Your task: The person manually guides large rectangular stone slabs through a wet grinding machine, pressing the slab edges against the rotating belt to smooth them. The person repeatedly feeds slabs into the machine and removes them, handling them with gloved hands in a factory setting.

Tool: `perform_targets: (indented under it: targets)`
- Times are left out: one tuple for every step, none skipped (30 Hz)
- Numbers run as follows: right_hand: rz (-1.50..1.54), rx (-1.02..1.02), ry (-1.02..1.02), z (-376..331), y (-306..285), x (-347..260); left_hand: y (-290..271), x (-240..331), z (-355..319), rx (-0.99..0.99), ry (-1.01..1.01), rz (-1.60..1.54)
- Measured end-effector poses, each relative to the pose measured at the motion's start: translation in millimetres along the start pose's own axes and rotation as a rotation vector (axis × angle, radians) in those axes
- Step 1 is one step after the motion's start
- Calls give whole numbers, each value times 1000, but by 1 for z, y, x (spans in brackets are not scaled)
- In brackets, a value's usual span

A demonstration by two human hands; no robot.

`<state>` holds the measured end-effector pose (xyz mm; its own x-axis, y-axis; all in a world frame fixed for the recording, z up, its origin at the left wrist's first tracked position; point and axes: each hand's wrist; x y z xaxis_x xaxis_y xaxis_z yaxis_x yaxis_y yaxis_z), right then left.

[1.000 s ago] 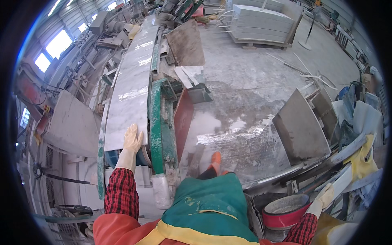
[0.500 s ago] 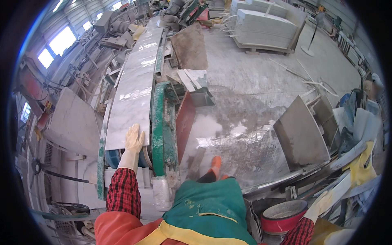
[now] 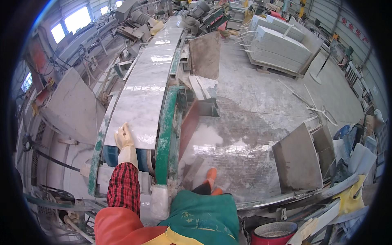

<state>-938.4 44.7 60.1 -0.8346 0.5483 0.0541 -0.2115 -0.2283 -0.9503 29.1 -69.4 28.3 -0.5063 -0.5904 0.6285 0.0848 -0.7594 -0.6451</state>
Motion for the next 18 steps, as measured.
perform_targets:
  targets:
    - [-11,-2,-1,-1,1,-2,3,0,1,28,-43,11]
    - [-24,-5,-3,-1,2,-1,5,-2,1,28,-77,-9]
    - [-37,-8,-5,0,4,0,8,-3,2,29,-112,-29]
    - [-32,16,-26,0,9,4,10,-4,2,30,-146,-49]
    - [-30,42,-48,-2,12,7,10,-1,2,12,-166,-54]
    - [-27,69,-69,-4,15,12,9,2,3,-5,-184,-59]
    - [-47,58,-85,-6,17,17,9,4,2,-23,-203,-64]
    - [-63,53,-104,-7,17,18,10,3,3,-3,-202,-72]
    - [-79,46,-121,-6,17,19,10,2,4,17,-200,-80]
    - [-71,65,-139,-5,18,20,10,2,4,36,-198,-88]
    - [-67,83,-154,-7,19,21,11,1,5,34,-199,-89]
    - [-63,100,-170,-7,21,22,11,1,5,30,-199,-89]
    - [-56,94,-158,-6,22,23,12,0,6,27,-200,-89]
    - [-48,84,-143,-6,22,23,12,3,6,26,-196,-84]
    - [-42,74,-128,-7,22,23,12,6,6,24,-193,-79]
    - [-38,81,-131,-9,22,23,12,8,6,22,-190,-74]
    - [-31,91,-140,-9,18,15,10,8,6,29,-189,-80]
    - [-24,100,-149,-9,17,10,8,7,7,35,-189,-85]
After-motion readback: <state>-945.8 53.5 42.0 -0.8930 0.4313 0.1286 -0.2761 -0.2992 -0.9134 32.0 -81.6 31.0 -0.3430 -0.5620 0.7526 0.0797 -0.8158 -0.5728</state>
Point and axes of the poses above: each hand's wrist, its own z-axis towards the middle knuckle, its own y-axis out of the palm, x = y × z, and after that the axes turned 6 degrees about -y, right-handed
